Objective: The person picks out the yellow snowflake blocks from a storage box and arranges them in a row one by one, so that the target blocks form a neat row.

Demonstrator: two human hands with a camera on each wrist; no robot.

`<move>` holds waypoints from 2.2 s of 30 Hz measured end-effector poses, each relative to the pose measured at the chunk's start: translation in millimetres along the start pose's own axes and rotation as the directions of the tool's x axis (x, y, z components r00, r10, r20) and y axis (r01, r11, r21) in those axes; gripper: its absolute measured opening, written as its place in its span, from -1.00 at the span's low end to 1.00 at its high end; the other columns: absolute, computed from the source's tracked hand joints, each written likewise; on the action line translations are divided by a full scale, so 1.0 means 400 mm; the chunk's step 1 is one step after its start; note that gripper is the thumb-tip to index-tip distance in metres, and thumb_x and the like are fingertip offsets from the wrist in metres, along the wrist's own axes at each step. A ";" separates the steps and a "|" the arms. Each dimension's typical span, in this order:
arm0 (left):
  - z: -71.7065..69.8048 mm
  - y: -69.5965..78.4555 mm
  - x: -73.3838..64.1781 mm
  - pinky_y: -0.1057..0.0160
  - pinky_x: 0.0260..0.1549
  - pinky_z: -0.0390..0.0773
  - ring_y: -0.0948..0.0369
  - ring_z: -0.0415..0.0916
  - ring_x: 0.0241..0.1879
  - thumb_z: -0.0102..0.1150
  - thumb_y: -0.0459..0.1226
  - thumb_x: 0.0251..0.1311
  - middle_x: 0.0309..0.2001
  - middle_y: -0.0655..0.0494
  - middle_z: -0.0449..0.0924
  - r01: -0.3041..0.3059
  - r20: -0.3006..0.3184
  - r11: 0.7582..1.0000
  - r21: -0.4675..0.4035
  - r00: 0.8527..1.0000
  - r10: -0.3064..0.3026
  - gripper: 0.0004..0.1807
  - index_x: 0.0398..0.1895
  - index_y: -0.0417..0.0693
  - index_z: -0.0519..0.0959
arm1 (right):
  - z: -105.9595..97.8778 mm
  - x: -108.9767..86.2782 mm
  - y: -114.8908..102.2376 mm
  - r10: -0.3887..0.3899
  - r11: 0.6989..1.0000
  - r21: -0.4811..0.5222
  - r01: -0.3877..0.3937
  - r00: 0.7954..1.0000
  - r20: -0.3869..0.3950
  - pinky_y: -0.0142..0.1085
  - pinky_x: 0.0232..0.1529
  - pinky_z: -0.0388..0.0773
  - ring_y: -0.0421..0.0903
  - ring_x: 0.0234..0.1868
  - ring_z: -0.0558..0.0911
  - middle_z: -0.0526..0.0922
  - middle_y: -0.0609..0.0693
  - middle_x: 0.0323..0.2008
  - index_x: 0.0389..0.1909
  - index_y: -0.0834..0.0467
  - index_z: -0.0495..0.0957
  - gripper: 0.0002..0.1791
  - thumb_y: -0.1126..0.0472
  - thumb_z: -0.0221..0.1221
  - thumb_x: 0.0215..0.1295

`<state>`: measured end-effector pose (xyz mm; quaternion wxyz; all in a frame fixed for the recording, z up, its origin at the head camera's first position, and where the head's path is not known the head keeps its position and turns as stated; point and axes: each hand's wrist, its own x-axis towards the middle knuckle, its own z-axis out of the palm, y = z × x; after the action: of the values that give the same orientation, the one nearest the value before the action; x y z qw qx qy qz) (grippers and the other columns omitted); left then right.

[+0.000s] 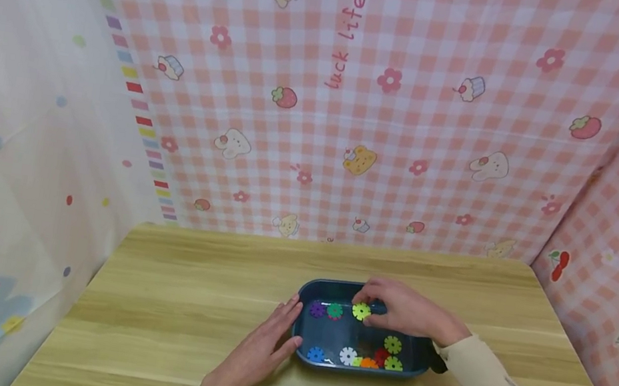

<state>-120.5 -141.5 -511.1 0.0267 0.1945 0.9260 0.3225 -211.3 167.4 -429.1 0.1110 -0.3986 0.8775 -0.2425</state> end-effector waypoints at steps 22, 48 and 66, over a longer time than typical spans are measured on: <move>0.010 -0.004 -0.002 -0.17 0.50 0.15 -0.13 -0.02 0.60 -0.05 -0.04 0.62 0.67 0.14 -0.08 -0.024 -0.029 1.000 -0.003 0.999 0.024 -0.32 0.67 -0.01 0.10 | 0.028 -0.139 -0.041 -0.013 1.000 0.004 0.013 0.991 -0.133 -0.15 0.00 0.68 -0.12 -0.01 0.59 0.55 -0.15 0.02 0.14 0.06 0.67 -0.67 0.13 0.35 0.40; 0.012 0.006 0.004 -0.21 0.49 0.16 -0.14 -0.01 0.59 -0.08 -0.05 0.62 0.67 0.14 -0.07 -0.004 -0.035 0.999 0.042 0.999 0.005 -0.34 0.66 -0.03 0.11 | 0.073 -0.283 -0.046 0.065 0.996 -0.047 -0.080 0.965 -0.254 -0.19 -0.06 0.69 -0.11 -0.06 0.60 0.56 -0.21 -0.02 0.07 -0.04 0.70 -0.65 0.18 0.45 0.26; 0.012 0.002 0.004 -0.19 0.49 0.17 -0.13 0.00 0.59 -0.05 -0.05 0.61 0.67 0.16 -0.08 -0.009 -0.034 1.000 0.010 0.999 0.009 -0.34 0.66 0.00 0.12 | 0.127 -0.349 -0.017 -0.050 0.996 -0.093 0.020 0.940 -0.338 -0.29 -0.17 0.67 -0.18 -0.15 0.59 0.57 -0.24 -0.09 0.01 0.03 0.73 -0.60 0.27 0.52 0.13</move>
<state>-120.9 -137.7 -514.2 0.0087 0.1933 0.9271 0.3212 -95.3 251.6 -468.8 -0.0639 -0.3708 0.8861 -0.2707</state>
